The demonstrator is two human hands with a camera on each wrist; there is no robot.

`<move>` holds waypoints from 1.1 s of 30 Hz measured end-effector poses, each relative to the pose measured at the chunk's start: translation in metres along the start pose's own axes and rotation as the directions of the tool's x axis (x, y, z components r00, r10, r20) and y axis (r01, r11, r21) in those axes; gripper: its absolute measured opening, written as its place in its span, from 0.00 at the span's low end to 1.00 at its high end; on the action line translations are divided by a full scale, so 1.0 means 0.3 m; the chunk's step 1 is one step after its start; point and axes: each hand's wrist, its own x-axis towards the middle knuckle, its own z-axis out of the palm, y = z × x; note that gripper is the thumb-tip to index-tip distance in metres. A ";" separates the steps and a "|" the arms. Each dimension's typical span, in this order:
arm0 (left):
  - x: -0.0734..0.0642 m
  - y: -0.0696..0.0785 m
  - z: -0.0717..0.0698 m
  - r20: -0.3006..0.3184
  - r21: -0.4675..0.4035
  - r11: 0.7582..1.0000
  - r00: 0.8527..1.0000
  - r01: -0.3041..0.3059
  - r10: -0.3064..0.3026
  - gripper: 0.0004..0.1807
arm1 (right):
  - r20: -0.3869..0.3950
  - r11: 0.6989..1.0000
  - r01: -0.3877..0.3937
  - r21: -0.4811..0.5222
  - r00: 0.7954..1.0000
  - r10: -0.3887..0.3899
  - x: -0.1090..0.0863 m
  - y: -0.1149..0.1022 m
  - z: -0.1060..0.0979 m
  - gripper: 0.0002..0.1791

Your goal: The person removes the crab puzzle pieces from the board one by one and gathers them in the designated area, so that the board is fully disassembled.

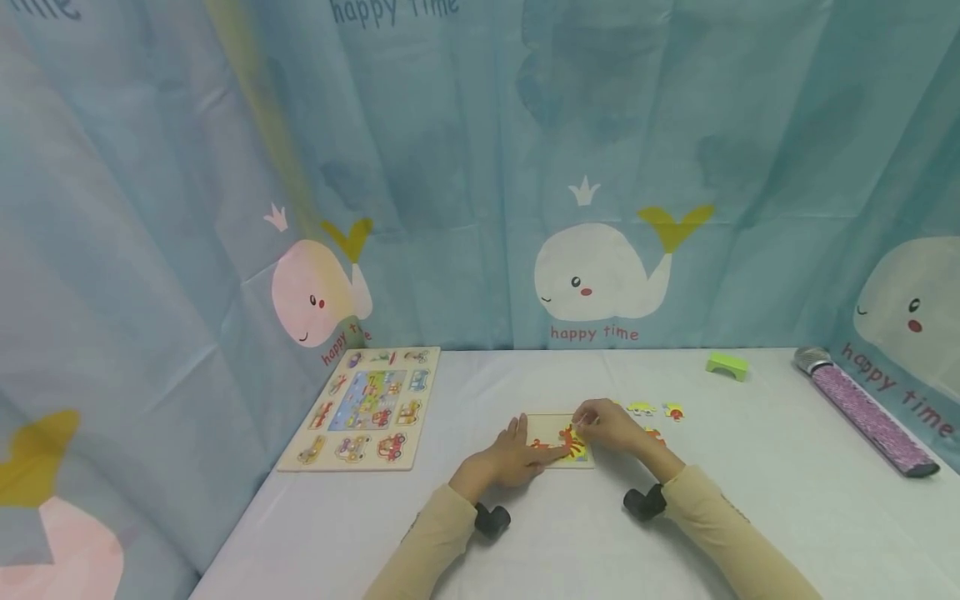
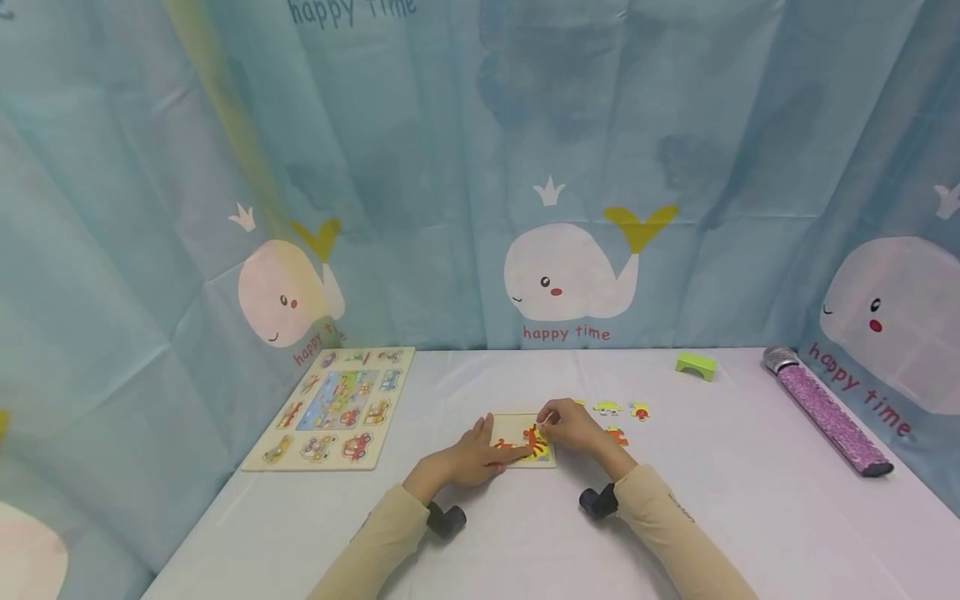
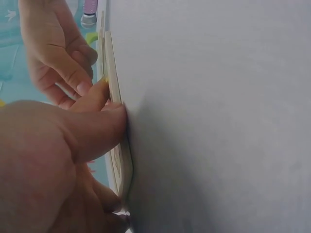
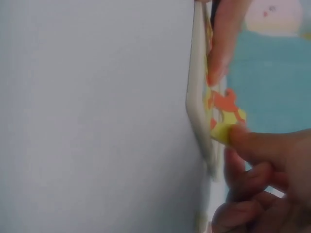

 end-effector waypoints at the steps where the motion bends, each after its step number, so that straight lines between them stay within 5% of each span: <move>1: -0.001 -0.001 0.000 0.001 -0.003 1.000 1.000 -0.002 0.002 0.25 | 0.001 1.000 -0.001 0.003 1.000 0.001 0.000 0.003 0.000 0.02; 8: 0.000 0.002 0.003 -0.006 -0.019 1.000 1.000 -0.008 0.008 0.25 | -0.001 0.999 -0.013 0.030 1.000 0.013 0.004 0.029 -0.002 0.02; 20: 0.002 -0.004 0.007 -0.014 0.016 1.000 1.000 0.000 0.001 0.26 | 0.001 0.968 -0.111 0.226 0.994 0.113 -0.017 0.044 -0.082 0.08; 33: 0.003 -0.016 0.011 -0.012 0.011 1.000 1.000 -0.013 0.013 0.26 | 0.022 0.937 -0.268 0.225 0.963 0.270 -0.131 0.171 -0.268 0.23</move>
